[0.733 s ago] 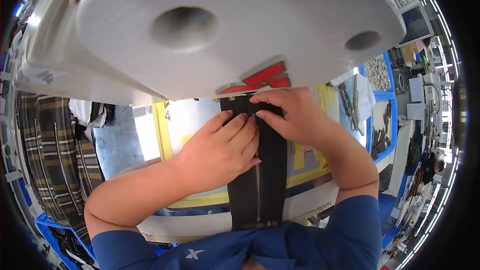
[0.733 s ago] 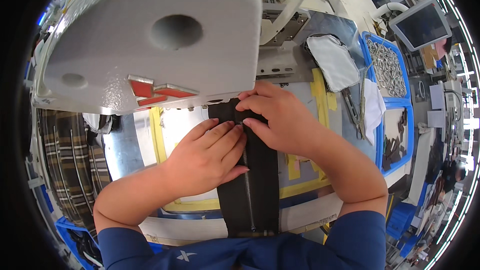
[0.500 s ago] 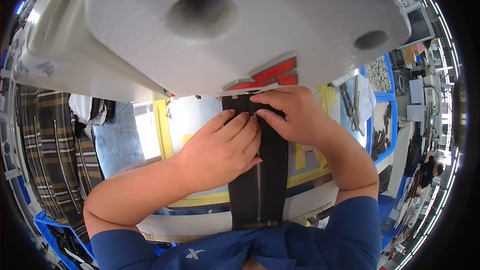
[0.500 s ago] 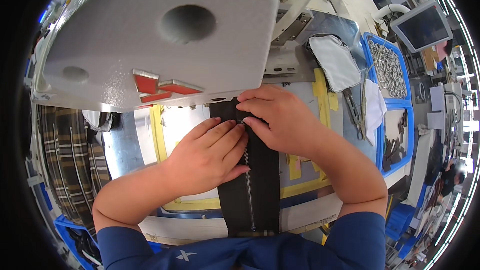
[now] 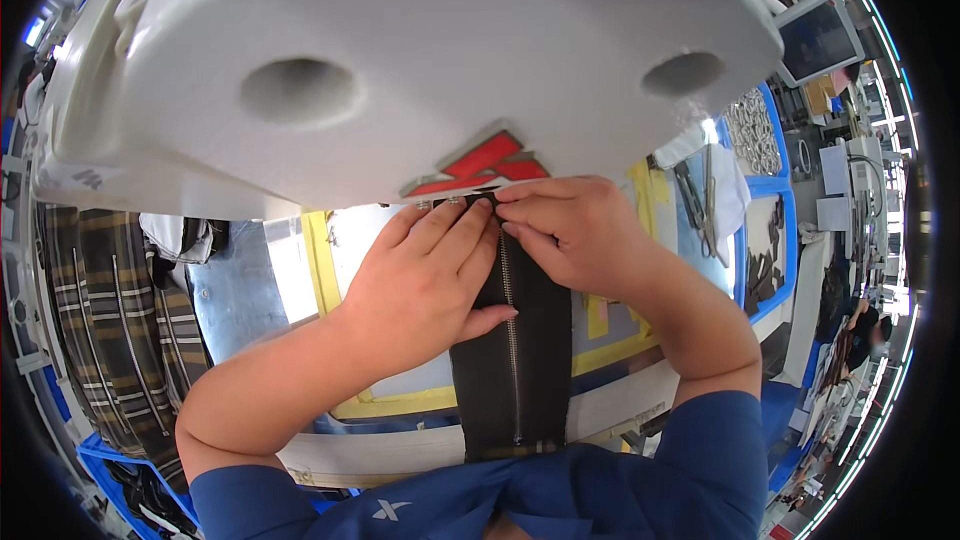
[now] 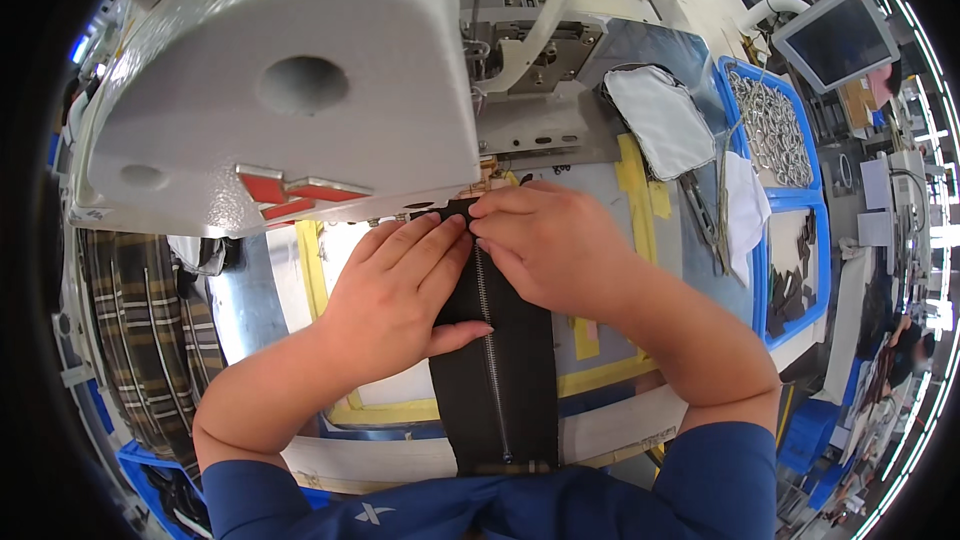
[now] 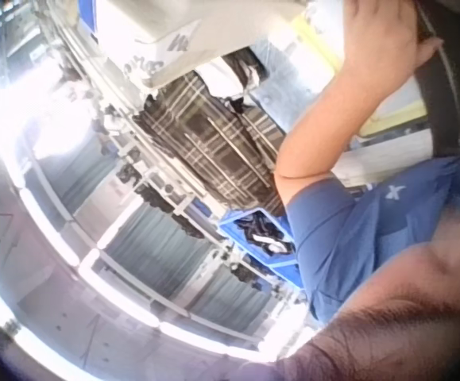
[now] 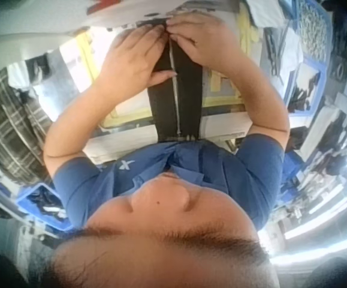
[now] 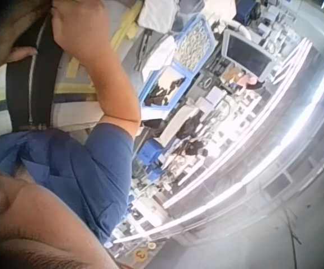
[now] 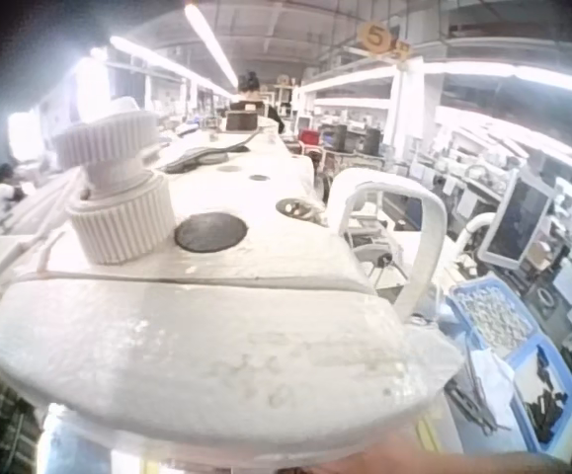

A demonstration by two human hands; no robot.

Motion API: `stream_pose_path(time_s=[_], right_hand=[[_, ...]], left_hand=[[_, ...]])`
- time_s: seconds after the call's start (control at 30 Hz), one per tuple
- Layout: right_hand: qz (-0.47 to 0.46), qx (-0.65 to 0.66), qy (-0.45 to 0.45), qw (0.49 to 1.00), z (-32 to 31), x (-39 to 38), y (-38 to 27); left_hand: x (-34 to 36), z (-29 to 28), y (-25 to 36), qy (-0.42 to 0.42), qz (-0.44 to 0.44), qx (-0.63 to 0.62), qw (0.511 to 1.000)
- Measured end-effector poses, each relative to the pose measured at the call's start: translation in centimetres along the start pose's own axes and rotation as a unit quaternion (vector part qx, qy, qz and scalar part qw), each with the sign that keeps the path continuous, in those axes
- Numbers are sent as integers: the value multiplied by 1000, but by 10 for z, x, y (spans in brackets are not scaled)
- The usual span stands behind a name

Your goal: The person sews a zipper onto a plaid fabric pouch using an industrial sewing machine. They repeatedly align the zipper, sew along the edge, and attach a white fabric lining to the pouch. The process is repeated for multiple pouches, with the person handling each item individually.

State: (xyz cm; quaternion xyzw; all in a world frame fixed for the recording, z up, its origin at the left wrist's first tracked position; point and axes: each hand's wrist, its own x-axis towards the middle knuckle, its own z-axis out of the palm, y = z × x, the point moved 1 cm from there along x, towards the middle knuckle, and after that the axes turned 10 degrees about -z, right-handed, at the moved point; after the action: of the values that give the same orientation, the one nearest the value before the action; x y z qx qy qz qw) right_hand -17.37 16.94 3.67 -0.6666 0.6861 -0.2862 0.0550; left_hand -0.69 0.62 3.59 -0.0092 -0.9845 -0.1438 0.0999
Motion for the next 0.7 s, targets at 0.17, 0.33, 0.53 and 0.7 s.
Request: stream_pose_path(time_s=[0.17,0.33,0.53,0.7], right_hand=[[16,-18,-5,1000,-1,-3,-4],[-11,-18,-81,996,-21,-3,0],[-29,-43,-79,995,-14,8,-5],[-45,-68,-72,994,-2,23,-12]], left_hand=[[2,-3,2,-26,-3,17,1000],[4,-8,4,-33,-3,33,999],[3,-14,2,-49,-45,62,996],[-4,-17,-7,-40,-69,59,995]])
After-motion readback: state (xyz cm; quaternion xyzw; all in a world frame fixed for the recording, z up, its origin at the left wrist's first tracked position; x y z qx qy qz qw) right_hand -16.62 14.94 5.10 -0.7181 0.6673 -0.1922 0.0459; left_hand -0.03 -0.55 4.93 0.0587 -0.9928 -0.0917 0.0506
